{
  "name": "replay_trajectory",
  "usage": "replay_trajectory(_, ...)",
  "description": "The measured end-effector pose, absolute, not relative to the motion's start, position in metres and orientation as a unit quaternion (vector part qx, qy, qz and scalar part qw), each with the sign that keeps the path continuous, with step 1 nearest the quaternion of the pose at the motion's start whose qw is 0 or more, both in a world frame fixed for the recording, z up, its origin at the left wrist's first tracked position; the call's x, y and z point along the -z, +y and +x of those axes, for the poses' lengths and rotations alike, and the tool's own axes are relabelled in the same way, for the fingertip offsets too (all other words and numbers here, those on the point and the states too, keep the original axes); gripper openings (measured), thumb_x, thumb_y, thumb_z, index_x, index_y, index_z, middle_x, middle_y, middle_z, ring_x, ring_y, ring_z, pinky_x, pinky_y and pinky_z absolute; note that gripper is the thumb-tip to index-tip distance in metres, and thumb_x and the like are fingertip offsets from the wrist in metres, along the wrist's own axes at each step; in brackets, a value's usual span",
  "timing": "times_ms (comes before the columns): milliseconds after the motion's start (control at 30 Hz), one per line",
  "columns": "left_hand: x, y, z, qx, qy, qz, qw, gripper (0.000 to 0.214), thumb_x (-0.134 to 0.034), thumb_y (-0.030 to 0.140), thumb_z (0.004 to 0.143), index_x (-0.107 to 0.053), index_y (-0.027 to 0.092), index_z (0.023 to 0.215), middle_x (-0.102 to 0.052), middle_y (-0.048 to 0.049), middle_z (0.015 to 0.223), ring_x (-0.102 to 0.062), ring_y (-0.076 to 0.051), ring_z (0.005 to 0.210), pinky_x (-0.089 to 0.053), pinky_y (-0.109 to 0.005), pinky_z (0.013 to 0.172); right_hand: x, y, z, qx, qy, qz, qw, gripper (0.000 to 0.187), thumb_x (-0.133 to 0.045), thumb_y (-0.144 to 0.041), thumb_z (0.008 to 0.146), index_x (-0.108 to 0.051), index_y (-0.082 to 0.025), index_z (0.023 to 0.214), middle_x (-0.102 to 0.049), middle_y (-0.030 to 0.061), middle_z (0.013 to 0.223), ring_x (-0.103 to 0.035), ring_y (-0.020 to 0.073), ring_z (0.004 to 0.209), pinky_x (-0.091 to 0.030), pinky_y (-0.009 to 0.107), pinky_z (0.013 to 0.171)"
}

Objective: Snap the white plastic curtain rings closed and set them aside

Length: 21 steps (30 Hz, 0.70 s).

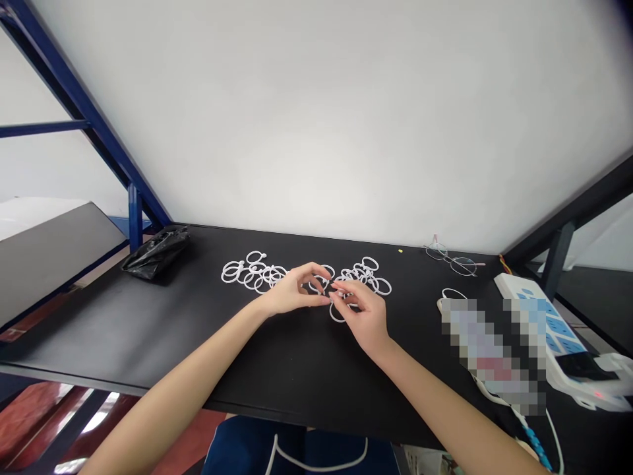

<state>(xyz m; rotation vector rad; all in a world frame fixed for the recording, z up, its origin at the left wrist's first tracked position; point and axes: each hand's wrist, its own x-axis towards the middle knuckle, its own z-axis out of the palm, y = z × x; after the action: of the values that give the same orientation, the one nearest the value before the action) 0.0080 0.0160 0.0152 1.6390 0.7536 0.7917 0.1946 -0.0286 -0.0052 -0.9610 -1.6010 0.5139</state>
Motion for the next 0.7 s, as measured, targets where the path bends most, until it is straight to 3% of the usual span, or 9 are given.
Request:
replay_trajectory(133, -0.015, 0.008, 0.013, -0.28, 0.308, 0.721, 0.555, 0.07, -0.078, 0.025, 0.071, -0.047, 0.026, 0.134, -0.058, -0.0104, 0.123, -0.06, -0.012, 0.08, -0.04, -0.017, 0.05, 0.004, -0.035, 0.192, -0.154, -0.719, -0.371, 0.567, 0.019, -0.061, -0.016, 0.088, -0.072, -0.023, 0.102, -0.074, 0.0076, 0.1, -0.073, 0.0199, 0.083, -0.065, 0.032, 0.067)
replay_trajectory(300, -0.019, 0.006, 0.014, -0.261, 0.299, 0.724, 0.564, 0.043, -0.074, 0.031, 0.077, -0.061, 0.018, 0.115, -0.065, -0.0049, 0.094, -0.059, -0.01, 0.067, -0.04, -0.018, 0.05, 0.001, -0.04, 0.191, -0.123, -0.728, -0.346, 0.58, 0.028, -0.062, -0.01, 0.086, -0.069, -0.025, 0.109, -0.076, 0.0048, 0.1, -0.073, 0.0175, 0.076, -0.063, 0.031, 0.07)
replay_trajectory(400, -0.026, 0.007, 0.01, -0.248, 0.288, 0.721, 0.579, 0.043, -0.074, 0.037, 0.077, -0.064, 0.018, 0.114, -0.065, -0.0029, 0.087, -0.056, -0.008, 0.059, -0.042, -0.018, 0.049, -0.002, -0.04, 0.192, -0.136, -0.718, -0.369, 0.574, 0.021, -0.062, -0.014, 0.087, -0.069, -0.023, 0.105, -0.073, 0.007, 0.098, -0.069, 0.0173, 0.073, -0.06, 0.03, 0.06)
replay_trajectory(500, -0.032, 0.008, 0.008, -0.217, 0.277, 0.715, 0.604, 0.04, -0.07, 0.041, 0.081, -0.067, 0.017, 0.113, -0.063, -0.0015, 0.08, -0.055, -0.007, 0.056, -0.046, -0.019, 0.051, -0.004, -0.041, 0.193, -0.169, -0.706, -0.398, 0.561, 0.009, -0.061, -0.018, 0.088, -0.069, -0.021, 0.09, -0.064, 0.0045, 0.08, -0.06, 0.0147, 0.063, -0.054, 0.03, 0.054)
replay_trajectory(700, -0.032, 0.007, 0.006, -0.2, 0.272, 0.688, 0.642, 0.036, -0.07, 0.042, 0.08, -0.07, 0.015, 0.104, -0.051, 0.0024, 0.065, -0.052, -0.007, 0.054, -0.048, -0.019, 0.051, -0.005, -0.045, 0.192, -0.243, -0.688, -0.4, 0.555, 0.011, -0.059, -0.019, 0.09, -0.066, -0.022, 0.082, -0.058, 0.0001, 0.068, -0.054, 0.0131, 0.059, -0.048, 0.028, 0.054)
